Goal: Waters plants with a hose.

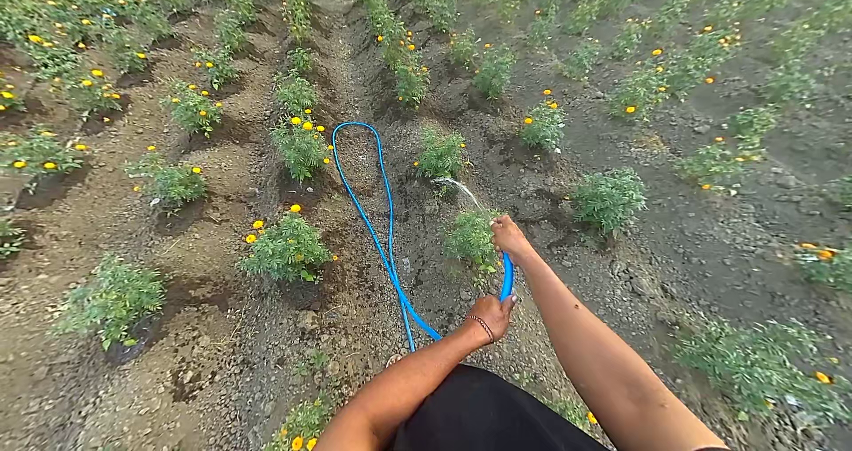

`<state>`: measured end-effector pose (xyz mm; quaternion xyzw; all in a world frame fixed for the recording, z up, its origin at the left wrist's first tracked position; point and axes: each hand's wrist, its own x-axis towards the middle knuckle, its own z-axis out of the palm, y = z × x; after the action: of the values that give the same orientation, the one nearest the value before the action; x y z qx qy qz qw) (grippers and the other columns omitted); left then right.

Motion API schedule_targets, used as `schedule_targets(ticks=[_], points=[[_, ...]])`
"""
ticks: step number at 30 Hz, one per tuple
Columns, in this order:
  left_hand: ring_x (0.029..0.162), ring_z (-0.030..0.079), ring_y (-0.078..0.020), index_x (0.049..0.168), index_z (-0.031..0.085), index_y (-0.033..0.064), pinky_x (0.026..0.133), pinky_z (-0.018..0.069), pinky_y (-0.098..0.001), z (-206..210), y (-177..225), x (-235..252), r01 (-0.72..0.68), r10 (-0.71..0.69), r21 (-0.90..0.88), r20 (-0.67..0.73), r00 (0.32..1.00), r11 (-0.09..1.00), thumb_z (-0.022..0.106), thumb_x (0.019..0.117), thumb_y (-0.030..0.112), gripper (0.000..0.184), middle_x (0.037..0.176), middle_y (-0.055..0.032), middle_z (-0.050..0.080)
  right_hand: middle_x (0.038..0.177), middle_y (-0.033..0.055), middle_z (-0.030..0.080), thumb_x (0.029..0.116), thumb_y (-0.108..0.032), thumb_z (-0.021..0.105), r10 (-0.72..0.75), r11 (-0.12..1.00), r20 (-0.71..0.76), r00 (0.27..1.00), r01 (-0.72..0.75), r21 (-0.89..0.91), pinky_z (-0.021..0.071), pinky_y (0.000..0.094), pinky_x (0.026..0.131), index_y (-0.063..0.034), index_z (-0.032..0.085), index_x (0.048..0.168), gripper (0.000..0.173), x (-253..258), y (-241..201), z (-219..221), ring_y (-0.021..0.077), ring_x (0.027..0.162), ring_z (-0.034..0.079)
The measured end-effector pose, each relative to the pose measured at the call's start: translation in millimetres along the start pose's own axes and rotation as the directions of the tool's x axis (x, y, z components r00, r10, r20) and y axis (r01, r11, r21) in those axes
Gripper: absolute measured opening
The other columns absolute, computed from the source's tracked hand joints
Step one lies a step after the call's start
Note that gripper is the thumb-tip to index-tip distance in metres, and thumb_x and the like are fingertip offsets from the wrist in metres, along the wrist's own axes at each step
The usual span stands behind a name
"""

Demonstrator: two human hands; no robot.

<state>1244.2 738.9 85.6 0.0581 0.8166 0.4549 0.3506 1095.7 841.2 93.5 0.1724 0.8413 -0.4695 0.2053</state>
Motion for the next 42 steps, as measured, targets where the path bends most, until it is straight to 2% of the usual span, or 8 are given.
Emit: schedule_targets(ticks=[17, 24, 31, 42], points=[[0.096, 0.065, -0.0374, 0.104, 0.063, -0.0096, 0.088, 0.0504, -0.0553, -3, 4, 1, -0.013, 0.013, 0.021, -0.016, 1.0, 1.0, 0.028, 0.1132, 0.044, 0.064, 0.1, -0.026, 0.064, 0.08, 0.0046, 0.047, 0.114, -0.027, 0.035, -0.039, 0.997, -0.041, 0.998, 0.042, 0.059, 0.0447, 0.029, 0.048, -0.0091, 0.042, 0.141, 0.033, -1, -3, -8, 0.0131, 0.052, 0.047], [0.096, 0.065, -0.037, 0.104, 0.063, -0.0094, 0.089, 0.0502, -0.0544, -1, 9, 2, -0.013, 0.014, 0.038, -0.007, 1.0, 0.999, 0.028, 0.1132, 0.044, 0.064, 0.1, -0.0259, 0.064, 0.083, 0.006, 0.049, 0.1137, -0.026, 0.036, -0.032, 0.997, -0.074, 0.997, 0.038, 0.072, 0.0456, 0.0299, 0.05, -0.0091, 0.043, 0.141, 0.033, -1, 1, -15, 0.0137, 0.054, 0.048], [0.099, 0.065, -0.0382, 0.108, 0.062, -0.0101, 0.09, 0.0504, -0.0553, 4, 12, 2, -0.011, 0.01, 0.058, 0.021, 1.0, 0.998, 0.028, 0.1132, 0.044, 0.064, 0.104, -0.027, 0.064, 0.085, 0.0065, 0.049, 0.1138, -0.027, 0.035, 0.017, 0.999, -0.08, 0.997, -0.013, 0.047, 0.0463, 0.0307, 0.052, -0.009, 0.043, 0.14, 0.033, -1, 14, -22, 0.0142, 0.056, 0.049], [0.097, 0.065, -0.0374, 0.104, 0.062, -0.0101, 0.089, 0.0504, -0.0545, 14, 10, 2, -0.004, -0.001, 0.062, 0.068, 0.998, 0.998, 0.028, 0.1133, 0.043, 0.064, 0.101, -0.0264, 0.064, 0.089, 0.0073, 0.049, 0.1139, -0.025, 0.035, 0.115, 0.993, -0.037, 0.993, -0.115, -0.015, 0.046, 0.0296, 0.054, -0.0085, 0.041, 0.143, 0.034, 3, 36, -19, 0.0139, 0.058, 0.049]])
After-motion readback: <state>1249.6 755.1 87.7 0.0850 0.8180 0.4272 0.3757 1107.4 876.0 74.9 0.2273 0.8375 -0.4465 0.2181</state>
